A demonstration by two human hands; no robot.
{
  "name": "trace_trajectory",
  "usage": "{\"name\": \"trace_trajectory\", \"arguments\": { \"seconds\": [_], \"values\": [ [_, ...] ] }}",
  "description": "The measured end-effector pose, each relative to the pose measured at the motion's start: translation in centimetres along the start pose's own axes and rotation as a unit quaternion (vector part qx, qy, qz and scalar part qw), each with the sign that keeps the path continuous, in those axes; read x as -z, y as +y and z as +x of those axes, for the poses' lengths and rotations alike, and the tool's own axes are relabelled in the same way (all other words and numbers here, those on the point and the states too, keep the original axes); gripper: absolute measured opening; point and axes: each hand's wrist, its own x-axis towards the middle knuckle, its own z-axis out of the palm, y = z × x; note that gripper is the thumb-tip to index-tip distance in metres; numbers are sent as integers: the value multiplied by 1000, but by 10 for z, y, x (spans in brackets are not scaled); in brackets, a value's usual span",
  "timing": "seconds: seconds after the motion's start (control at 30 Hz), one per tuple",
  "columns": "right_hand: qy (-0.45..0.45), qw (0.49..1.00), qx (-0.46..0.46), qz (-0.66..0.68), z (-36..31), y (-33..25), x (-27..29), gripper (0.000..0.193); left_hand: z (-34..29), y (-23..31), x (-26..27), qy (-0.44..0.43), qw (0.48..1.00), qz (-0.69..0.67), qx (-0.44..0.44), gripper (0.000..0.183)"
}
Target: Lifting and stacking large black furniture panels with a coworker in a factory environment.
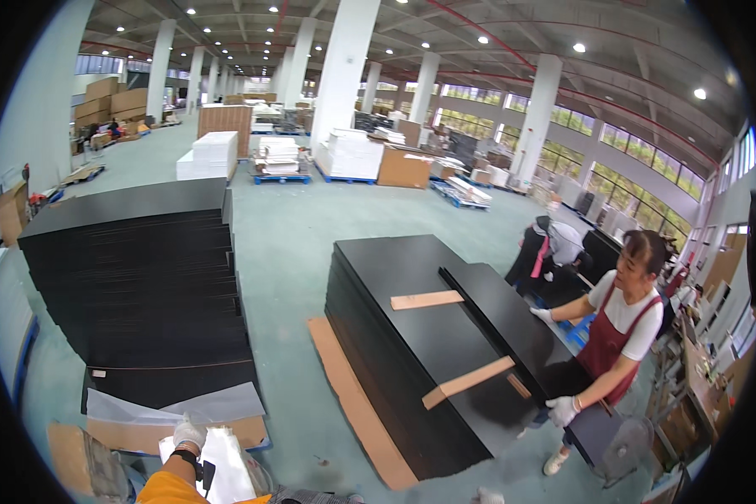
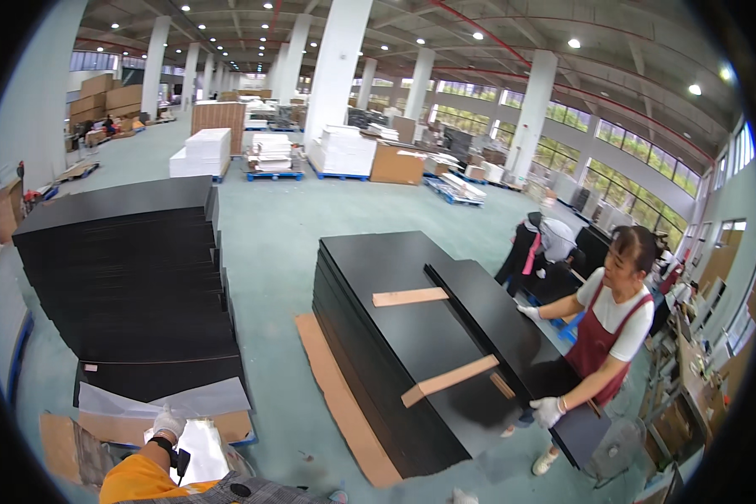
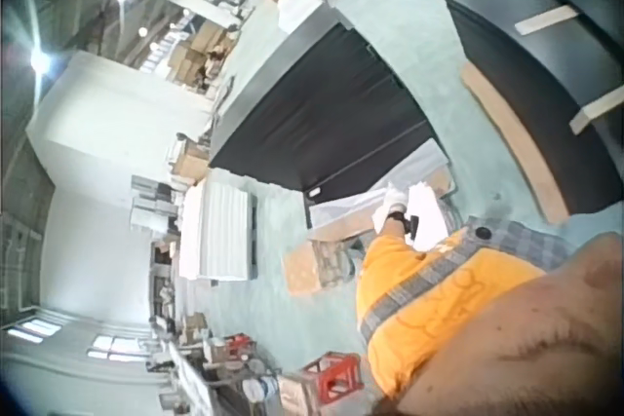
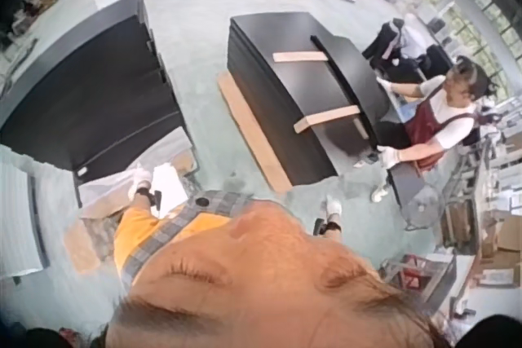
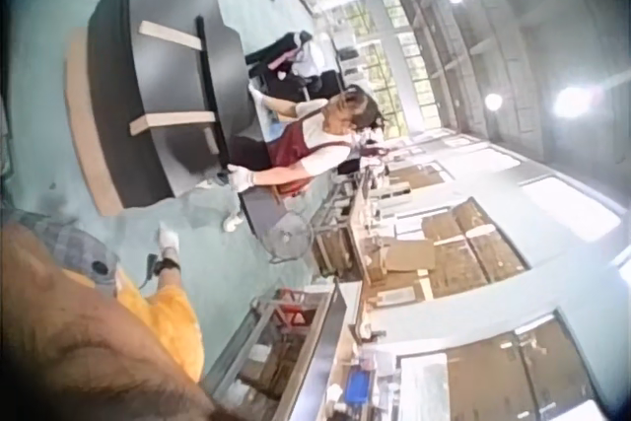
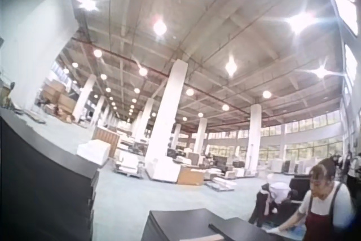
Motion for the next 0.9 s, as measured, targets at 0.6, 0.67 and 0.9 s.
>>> {"name": "trace_trajectory", "arguments": {
  "seconds": [0.6,0.67,0.9],
  "values": [
    [120,982,-112,-89,258,-332,-33,79,106,146,-14,-4,998,34,44,61],
    [122,974,-126,-143,257,-352,-33,78,144,193,-14,7,999,39,-27,59],
    [111,952,-194,-210,333,-332,-60,53,246,367,-12,-36,975,21,-219,55]
  ]
}}
